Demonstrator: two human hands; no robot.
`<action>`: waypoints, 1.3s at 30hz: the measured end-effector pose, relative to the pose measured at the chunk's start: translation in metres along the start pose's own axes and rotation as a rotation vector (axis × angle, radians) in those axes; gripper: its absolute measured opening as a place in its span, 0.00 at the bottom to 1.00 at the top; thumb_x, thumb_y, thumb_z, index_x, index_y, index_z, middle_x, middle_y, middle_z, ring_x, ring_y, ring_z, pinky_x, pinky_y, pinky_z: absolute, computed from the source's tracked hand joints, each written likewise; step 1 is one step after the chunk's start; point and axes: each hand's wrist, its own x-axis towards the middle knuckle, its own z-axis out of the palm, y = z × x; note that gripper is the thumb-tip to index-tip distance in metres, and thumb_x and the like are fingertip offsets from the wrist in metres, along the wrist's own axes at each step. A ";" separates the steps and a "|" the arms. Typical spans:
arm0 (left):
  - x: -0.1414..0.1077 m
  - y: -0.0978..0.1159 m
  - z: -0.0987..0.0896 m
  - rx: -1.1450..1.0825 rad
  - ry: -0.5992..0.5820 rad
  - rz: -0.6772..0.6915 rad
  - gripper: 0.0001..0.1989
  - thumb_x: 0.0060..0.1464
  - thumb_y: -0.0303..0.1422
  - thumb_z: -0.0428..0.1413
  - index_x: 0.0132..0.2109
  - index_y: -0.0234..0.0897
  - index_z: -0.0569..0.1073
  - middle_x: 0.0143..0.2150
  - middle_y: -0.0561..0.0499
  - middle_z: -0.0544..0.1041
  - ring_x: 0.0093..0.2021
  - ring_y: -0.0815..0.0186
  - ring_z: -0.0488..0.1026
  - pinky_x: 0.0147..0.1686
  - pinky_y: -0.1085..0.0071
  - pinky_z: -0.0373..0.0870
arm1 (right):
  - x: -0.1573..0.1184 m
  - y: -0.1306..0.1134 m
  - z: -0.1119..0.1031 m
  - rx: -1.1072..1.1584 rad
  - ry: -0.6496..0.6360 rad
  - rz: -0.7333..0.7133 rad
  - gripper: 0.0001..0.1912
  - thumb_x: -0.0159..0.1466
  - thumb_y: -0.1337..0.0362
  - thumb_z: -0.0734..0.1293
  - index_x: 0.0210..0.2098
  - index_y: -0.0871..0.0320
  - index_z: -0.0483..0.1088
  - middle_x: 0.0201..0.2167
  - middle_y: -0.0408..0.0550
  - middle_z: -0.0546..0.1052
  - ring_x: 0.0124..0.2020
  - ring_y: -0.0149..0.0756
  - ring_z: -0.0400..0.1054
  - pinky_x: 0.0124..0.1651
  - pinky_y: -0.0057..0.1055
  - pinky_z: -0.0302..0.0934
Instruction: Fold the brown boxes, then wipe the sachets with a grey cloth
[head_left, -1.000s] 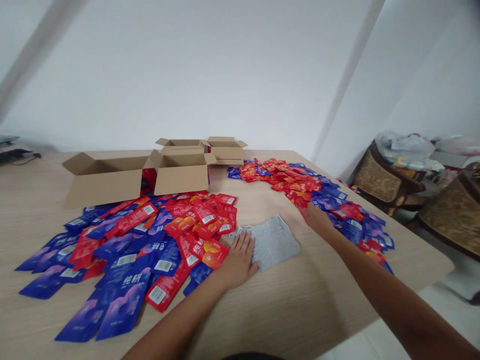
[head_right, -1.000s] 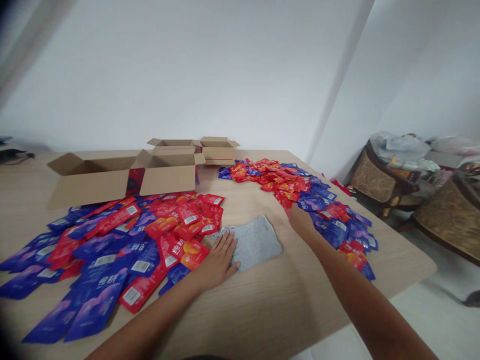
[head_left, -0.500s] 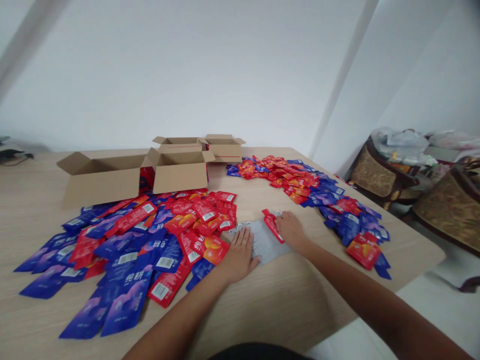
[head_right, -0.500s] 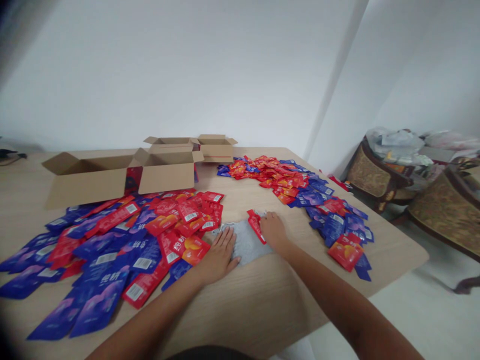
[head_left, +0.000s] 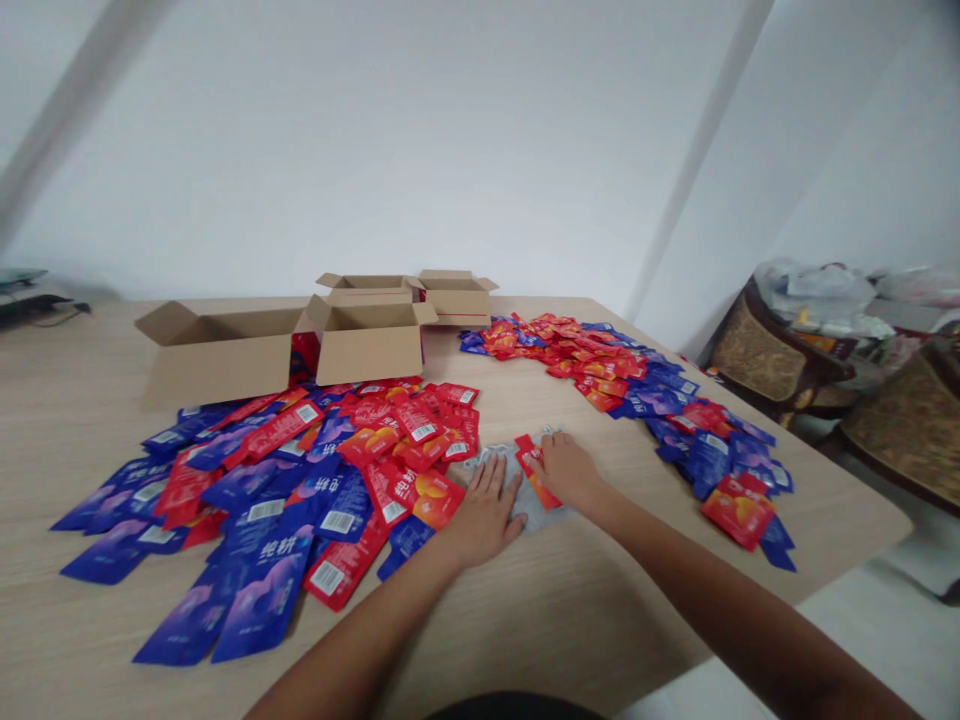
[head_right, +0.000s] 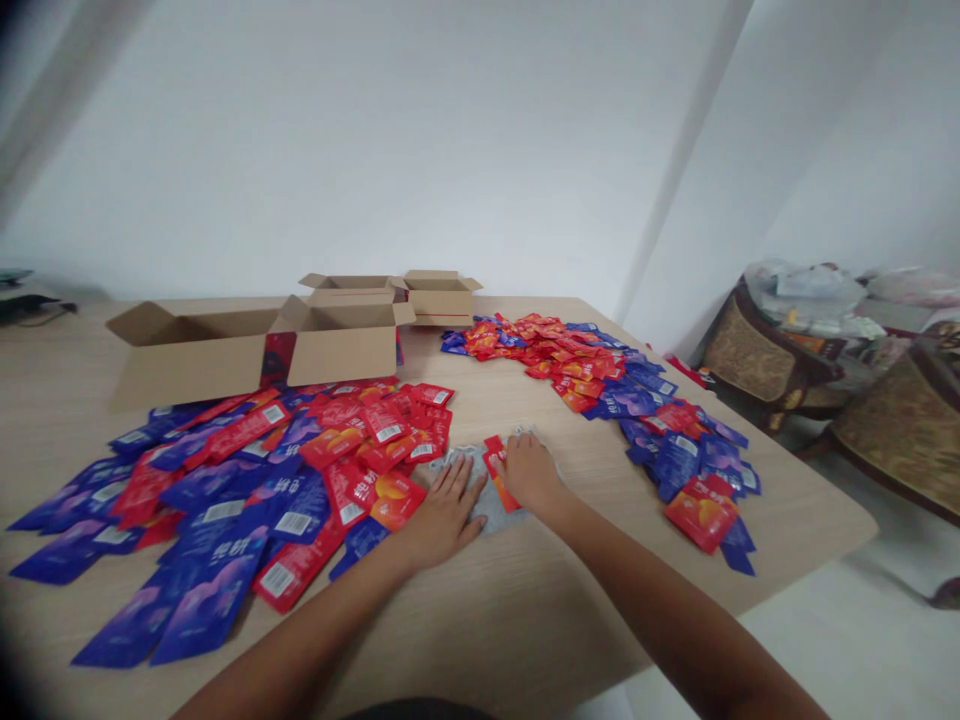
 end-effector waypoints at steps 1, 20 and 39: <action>0.000 -0.001 0.001 -0.004 0.007 0.011 0.31 0.61 0.46 0.44 0.67 0.40 0.49 0.70 0.43 0.38 0.68 0.52 0.35 0.64 0.52 0.39 | 0.000 -0.001 0.010 -0.008 0.026 0.009 0.23 0.66 0.52 0.56 0.48 0.65 0.65 0.48 0.64 0.70 0.49 0.46 0.62 0.48 0.36 0.57; 0.000 -0.002 0.004 0.016 0.025 0.016 0.32 0.61 0.47 0.42 0.65 0.30 0.53 0.68 0.36 0.44 0.68 0.51 0.36 0.63 0.52 0.40 | -0.008 -0.025 -0.017 0.016 -0.042 -0.121 0.22 0.66 0.68 0.53 0.60 0.62 0.55 0.50 0.62 0.69 0.46 0.42 0.67 0.44 0.34 0.61; -0.002 -0.003 0.005 0.000 0.016 0.024 0.31 0.61 0.46 0.43 0.66 0.35 0.51 0.69 0.40 0.39 0.68 0.51 0.34 0.64 0.53 0.39 | 0.060 -0.001 -0.007 0.004 0.093 -0.087 0.24 0.61 0.74 0.57 0.58 0.64 0.60 0.54 0.60 0.65 0.52 0.44 0.57 0.52 0.37 0.54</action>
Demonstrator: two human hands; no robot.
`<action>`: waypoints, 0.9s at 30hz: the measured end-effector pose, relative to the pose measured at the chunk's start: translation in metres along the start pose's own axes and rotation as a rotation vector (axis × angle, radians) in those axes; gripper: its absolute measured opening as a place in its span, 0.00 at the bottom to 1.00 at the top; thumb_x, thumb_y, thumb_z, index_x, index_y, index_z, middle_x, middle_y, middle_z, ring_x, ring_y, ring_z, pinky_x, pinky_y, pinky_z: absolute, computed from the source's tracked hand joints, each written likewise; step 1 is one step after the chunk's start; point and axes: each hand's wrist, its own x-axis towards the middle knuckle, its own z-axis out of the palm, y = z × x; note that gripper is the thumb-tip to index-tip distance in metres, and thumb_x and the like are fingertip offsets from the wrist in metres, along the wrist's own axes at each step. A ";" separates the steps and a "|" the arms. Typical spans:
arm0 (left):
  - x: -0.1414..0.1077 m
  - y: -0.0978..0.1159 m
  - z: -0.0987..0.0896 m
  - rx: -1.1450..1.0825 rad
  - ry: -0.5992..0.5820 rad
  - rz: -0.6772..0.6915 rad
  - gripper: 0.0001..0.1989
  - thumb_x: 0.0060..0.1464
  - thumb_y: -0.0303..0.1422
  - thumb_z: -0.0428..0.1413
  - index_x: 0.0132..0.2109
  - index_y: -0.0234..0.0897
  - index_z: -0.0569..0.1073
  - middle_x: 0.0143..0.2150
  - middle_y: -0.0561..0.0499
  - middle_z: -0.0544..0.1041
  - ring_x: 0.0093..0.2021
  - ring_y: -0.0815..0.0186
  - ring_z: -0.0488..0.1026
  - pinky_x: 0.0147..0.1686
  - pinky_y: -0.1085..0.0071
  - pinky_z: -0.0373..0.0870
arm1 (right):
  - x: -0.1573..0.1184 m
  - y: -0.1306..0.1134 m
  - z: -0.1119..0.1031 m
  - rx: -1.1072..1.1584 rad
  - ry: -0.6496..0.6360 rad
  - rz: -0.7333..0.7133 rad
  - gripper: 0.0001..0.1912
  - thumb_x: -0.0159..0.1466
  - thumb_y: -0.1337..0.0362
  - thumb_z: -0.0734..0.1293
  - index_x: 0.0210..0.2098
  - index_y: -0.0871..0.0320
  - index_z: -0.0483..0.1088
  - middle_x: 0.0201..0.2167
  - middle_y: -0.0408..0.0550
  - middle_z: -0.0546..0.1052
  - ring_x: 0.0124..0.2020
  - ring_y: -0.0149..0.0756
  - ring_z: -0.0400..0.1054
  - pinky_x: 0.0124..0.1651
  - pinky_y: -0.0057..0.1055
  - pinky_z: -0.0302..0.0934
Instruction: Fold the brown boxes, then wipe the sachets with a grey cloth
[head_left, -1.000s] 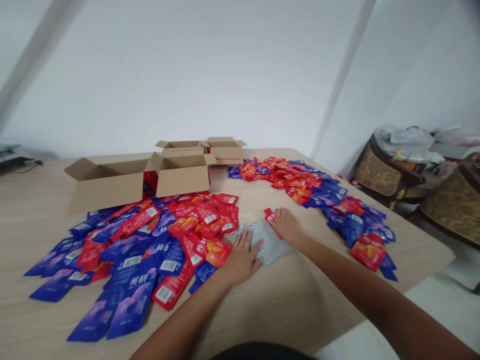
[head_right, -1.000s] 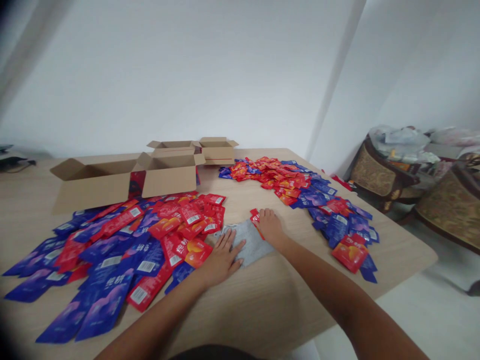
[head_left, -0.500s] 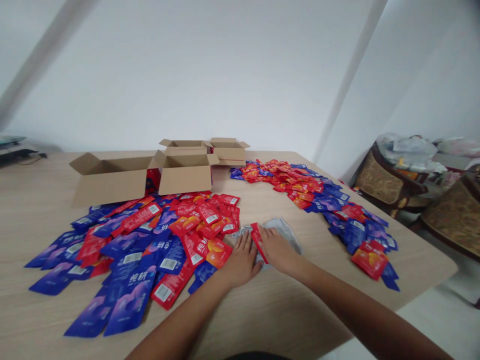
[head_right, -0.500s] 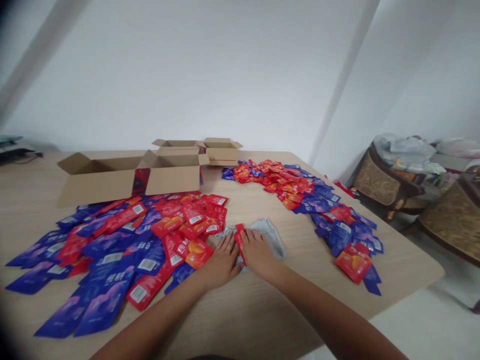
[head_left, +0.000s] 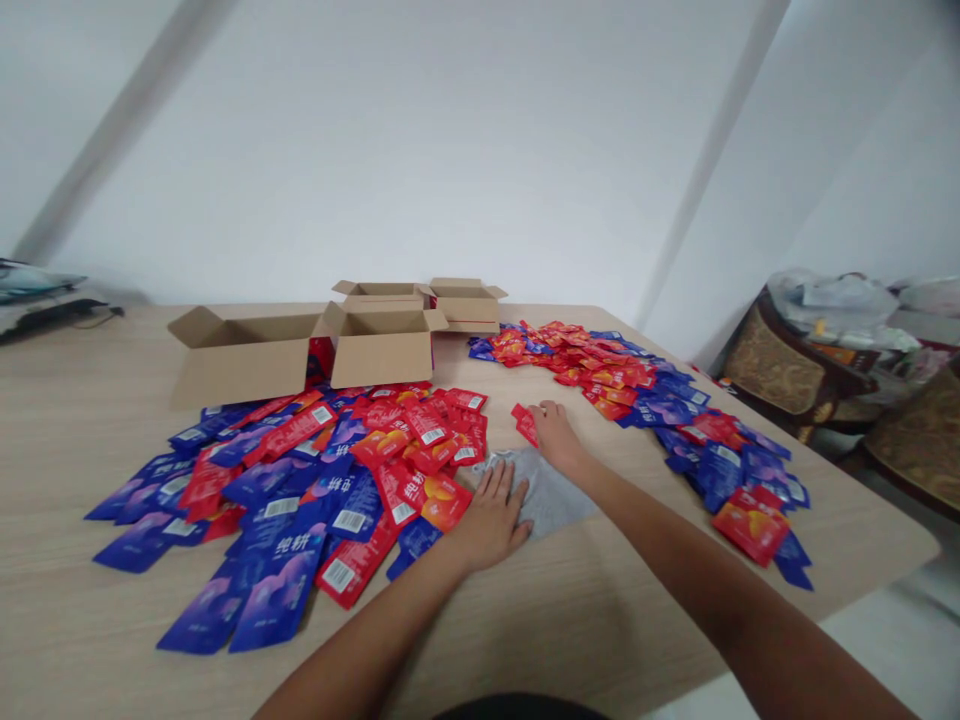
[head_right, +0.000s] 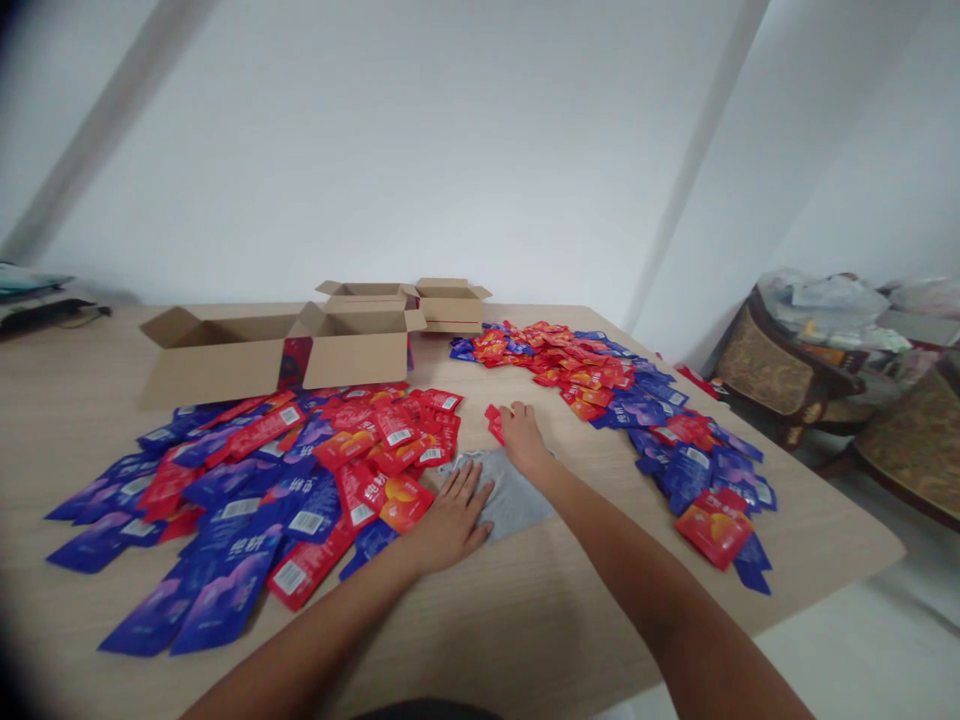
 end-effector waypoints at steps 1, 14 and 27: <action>0.000 0.000 0.000 -0.001 0.000 -0.001 0.31 0.61 0.46 0.43 0.66 0.35 0.51 0.69 0.39 0.39 0.68 0.51 0.34 0.64 0.53 0.39 | -0.004 -0.002 -0.006 -0.012 0.012 -0.001 0.23 0.61 0.75 0.57 0.56 0.64 0.61 0.52 0.61 0.67 0.51 0.44 0.58 0.51 0.37 0.54; 0.000 0.001 -0.004 -0.025 -0.010 -0.006 0.32 0.61 0.47 0.42 0.65 0.33 0.51 0.69 0.39 0.42 0.68 0.52 0.35 0.64 0.53 0.40 | -0.059 -0.013 0.026 0.011 -0.139 -0.118 0.23 0.65 0.68 0.53 0.59 0.59 0.61 0.61 0.56 0.61 0.60 0.46 0.53 0.53 0.42 0.55; -0.002 0.004 -0.015 -0.091 -0.076 -0.026 0.29 0.61 0.43 0.46 0.66 0.40 0.51 0.69 0.42 0.35 0.67 0.48 0.32 0.63 0.49 0.39 | 0.022 0.029 0.016 0.378 -0.158 0.139 0.34 0.53 0.79 0.60 0.60 0.65 0.57 0.54 0.60 0.67 0.54 0.40 0.61 0.54 0.30 0.52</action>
